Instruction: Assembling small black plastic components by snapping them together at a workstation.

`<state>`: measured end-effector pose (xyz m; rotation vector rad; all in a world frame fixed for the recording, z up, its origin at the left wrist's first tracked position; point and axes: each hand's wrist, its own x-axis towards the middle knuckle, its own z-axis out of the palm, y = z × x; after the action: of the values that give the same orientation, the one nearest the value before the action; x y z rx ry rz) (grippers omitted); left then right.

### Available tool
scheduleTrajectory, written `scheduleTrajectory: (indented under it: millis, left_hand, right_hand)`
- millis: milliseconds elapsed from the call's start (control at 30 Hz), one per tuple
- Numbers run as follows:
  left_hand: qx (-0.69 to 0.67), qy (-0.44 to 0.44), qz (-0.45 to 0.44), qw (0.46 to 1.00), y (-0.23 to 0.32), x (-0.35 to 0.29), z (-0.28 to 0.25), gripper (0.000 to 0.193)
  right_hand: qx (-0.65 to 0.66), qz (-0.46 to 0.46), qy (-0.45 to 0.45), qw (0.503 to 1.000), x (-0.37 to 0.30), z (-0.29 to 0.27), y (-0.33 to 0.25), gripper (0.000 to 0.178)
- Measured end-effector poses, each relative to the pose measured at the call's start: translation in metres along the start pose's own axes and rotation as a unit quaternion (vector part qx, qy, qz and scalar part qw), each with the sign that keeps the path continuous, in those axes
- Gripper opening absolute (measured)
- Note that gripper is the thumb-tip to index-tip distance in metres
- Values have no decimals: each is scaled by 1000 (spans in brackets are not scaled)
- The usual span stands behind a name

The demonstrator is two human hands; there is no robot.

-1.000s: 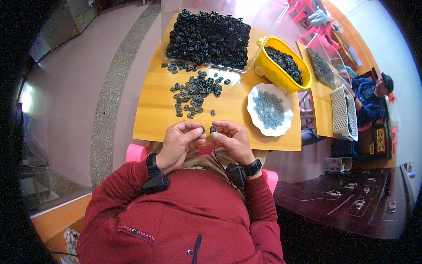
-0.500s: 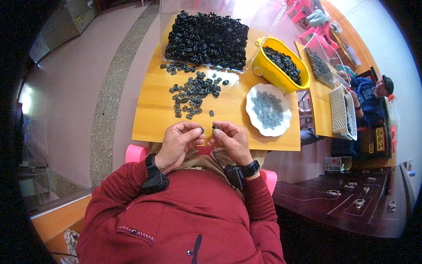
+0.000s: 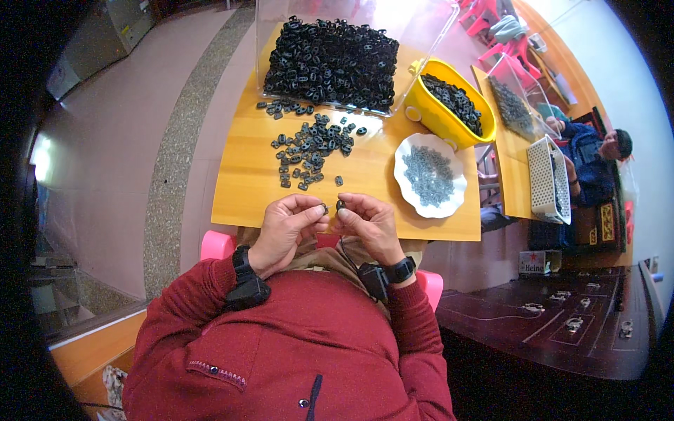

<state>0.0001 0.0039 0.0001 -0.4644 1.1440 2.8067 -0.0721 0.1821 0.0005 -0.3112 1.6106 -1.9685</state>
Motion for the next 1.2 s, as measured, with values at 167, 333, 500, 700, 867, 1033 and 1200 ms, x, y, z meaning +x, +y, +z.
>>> scheduleTrajectory:
  millis: [167, 333, 500, 700, 867, 1033, 1200]
  left_hand:
    - [20, 2, -4, 1000, 0, -1, 1, 16]
    - [27, -1, -6, 1000, -1, -1, 0, 17]
    - [33, -3, -5, 999, 0, -1, 1, 17]
    - [42, 5, -9, 999, 0, -1, 2, 15]
    - [43, 10, -13, 999, 0, -2, 2, 14]
    - [38, 9, -13, 999, 0, -1, 2, 13]
    - [39, 9, -15, 999, 0, -1, 2, 13]
  right_hand:
    - [-12, -2, -8, 1000, 0, -2, 2, 29]
    - [-30, -13, -23, 999, 0, -4, 2, 30]
    - [-1, -9, -29, 1000, 0, -2, 0, 30]
    - [-1, -3, -36, 999, 0, -4, 0, 29]
    - [-2, -9, -26, 1000, 0, -4, 1, 27]
    - [-12, -20, -24, 999, 0, -5, 3, 27]
    - [-3, -19, -21, 1000, -1, -4, 1, 28]
